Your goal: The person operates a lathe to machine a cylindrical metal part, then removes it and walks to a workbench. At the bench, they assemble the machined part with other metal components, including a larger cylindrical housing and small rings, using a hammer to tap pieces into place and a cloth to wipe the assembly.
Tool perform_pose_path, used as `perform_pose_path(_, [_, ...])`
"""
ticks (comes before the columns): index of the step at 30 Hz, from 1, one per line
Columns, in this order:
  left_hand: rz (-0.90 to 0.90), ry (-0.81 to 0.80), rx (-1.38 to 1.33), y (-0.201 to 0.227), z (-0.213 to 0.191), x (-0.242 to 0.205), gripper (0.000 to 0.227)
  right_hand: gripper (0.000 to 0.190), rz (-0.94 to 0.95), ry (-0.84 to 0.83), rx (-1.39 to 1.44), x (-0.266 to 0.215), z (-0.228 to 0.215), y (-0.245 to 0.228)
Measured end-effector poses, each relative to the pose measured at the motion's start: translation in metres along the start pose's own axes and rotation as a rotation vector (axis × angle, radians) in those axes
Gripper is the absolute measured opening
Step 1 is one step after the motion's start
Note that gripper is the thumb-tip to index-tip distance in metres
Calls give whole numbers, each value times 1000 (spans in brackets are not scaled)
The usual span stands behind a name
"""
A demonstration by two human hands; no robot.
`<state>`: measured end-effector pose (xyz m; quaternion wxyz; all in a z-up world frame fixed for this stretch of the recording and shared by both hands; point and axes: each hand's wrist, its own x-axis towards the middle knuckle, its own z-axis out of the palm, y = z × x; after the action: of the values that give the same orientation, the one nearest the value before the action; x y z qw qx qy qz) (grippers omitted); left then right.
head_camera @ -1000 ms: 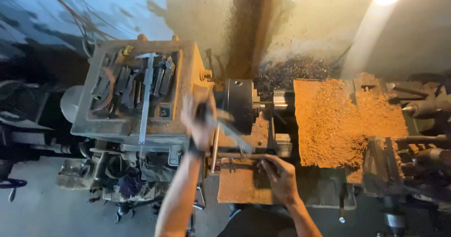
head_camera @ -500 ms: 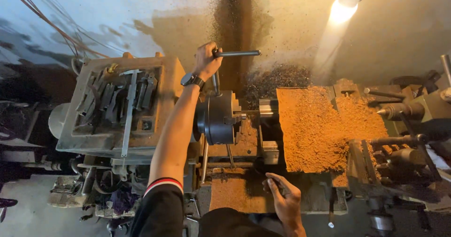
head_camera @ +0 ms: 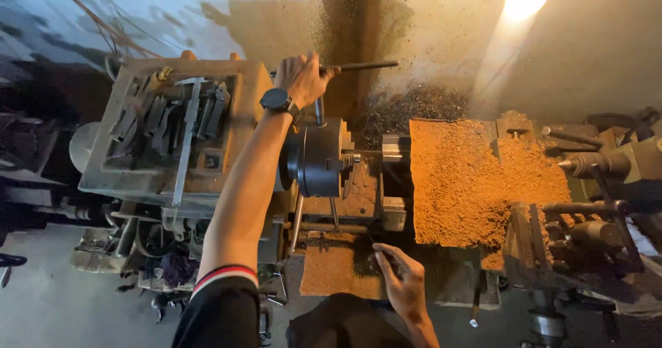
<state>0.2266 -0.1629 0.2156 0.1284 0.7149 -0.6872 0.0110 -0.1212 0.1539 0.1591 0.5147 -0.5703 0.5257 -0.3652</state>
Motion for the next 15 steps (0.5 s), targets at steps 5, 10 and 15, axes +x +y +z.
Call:
perform_pose_path(5, [-35, -63, 77, 27, -39, -93, 74, 15, -455, 308, 78, 42, 15, -23])
perform_pose_path(10, [90, 454, 497, 48, -35, -173, 83, 47, -759, 890, -484, 247, 54, -54])
perform_pose_path(15, [-474, -232, -139, 76, -56, -186, 60, 58, -743, 690, 224, 361, 92, -155])
